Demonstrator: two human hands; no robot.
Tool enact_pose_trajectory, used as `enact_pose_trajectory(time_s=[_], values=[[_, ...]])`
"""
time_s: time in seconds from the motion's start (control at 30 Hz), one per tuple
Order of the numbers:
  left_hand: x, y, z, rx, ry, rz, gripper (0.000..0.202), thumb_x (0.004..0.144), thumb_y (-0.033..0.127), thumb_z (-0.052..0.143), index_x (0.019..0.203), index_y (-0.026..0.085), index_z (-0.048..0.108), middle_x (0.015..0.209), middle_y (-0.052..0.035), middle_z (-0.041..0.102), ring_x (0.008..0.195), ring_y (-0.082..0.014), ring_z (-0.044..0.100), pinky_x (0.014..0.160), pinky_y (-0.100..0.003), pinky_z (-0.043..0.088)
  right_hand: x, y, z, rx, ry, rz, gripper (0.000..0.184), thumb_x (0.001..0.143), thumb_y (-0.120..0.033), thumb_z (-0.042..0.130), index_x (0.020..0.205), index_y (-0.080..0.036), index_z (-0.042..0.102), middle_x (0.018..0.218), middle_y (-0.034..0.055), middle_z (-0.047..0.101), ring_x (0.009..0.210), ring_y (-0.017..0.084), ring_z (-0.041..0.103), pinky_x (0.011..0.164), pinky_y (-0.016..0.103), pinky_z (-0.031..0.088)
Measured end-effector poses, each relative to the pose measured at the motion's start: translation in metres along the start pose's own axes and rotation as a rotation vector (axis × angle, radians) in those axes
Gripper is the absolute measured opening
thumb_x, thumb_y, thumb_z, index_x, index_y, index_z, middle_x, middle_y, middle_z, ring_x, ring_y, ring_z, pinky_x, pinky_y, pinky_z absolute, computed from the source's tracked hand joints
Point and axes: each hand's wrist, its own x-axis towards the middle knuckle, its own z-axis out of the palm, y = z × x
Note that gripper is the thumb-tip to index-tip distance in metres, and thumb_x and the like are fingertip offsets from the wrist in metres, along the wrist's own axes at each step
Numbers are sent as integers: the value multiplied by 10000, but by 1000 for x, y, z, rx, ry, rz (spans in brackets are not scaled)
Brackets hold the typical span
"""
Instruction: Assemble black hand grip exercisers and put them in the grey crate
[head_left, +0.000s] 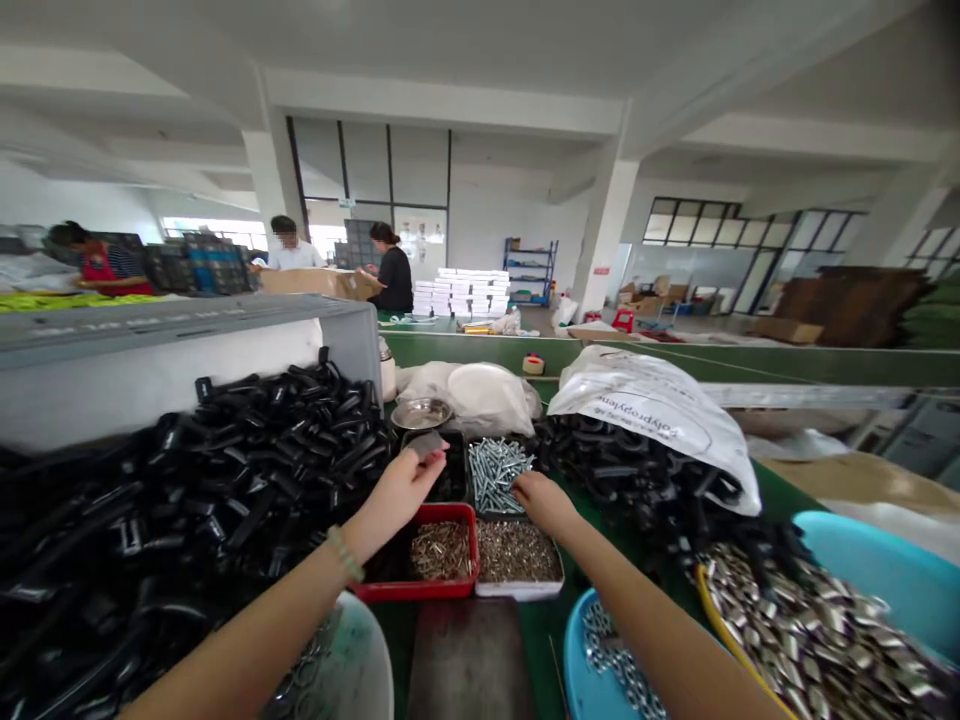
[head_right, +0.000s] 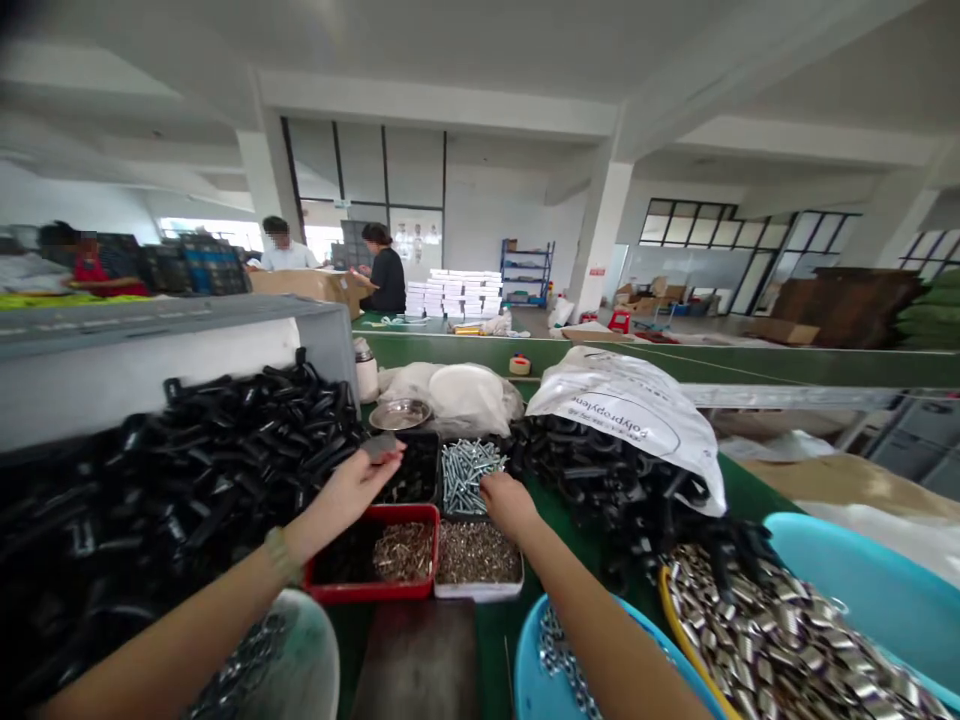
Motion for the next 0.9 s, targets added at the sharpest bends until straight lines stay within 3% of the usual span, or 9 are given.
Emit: enact_pose_trajectory(time_s=[0.13,0.23,0.33,0.43,0.6,0.7,0.77,0.83,0.9], values=[[46,-41,32,233,-150,-137,164,863,129,526,986,112,633,1043,-106,630,1001,-187,598,948,-327,433,29,5,37,-125,-71,76,156,868,-170,514,937,-144,652,1001,140,641,957,231,602,788,309,438],[72,-63,63,282,-194,-172,186,842,138,538,996,105,637,1124,-138,591,1016,-201,597,947,-304,415,41,6,50,-161,-91,100,178,874,-156,485,950,-150,646,1026,141,627,1007,236,572,818,315,416],[82,-71,86,294,-269,-177,134,806,140,578,917,119,650,1164,-133,565,1008,-211,597,960,-306,396,44,6,57,-161,-85,120,202,883,-151,457,988,-160,630,1069,137,611,1052,237,536,846,327,400],[78,-69,92,267,-287,-200,167,776,57,551,894,131,642,1180,-122,556,1039,-220,580,992,-322,363,43,5,59,-135,-58,134,181,871,-153,474,974,-168,622,1094,130,607,1067,240,524,859,338,389],[55,-49,70,150,-181,-279,182,795,64,546,931,142,636,1199,-120,562,1121,-237,541,1037,-360,334,43,-1,44,-23,59,187,129,868,-166,474,905,-137,594,967,142,647,956,236,587,806,321,402],[28,-28,50,9,-120,-336,193,819,87,552,992,122,630,1105,-124,626,1045,-214,594,974,-347,426,37,-17,23,101,142,235,174,895,-164,395,923,-132,564,796,104,654,738,197,616,666,279,418],[-1,-10,36,-100,-100,-371,212,876,134,500,1054,112,613,1054,-123,657,938,-178,642,880,-315,502,22,-38,7,187,185,220,167,899,-181,387,931,-156,549,783,67,653,694,168,609,627,251,423],[-38,11,24,-376,-73,-446,225,901,181,494,1083,112,606,1061,-128,665,883,-156,663,831,-291,533,-4,-68,-9,314,234,157,135,896,-217,417,913,-184,547,823,41,654,734,145,610,656,229,441],[-77,33,13,-815,-50,-560,229,838,203,618,1049,117,630,1064,-127,670,877,-163,670,831,-287,538,-37,-101,-21,540,285,65,107,879,-253,470,882,-197,562,840,29,651,769,141,607,695,226,455]])
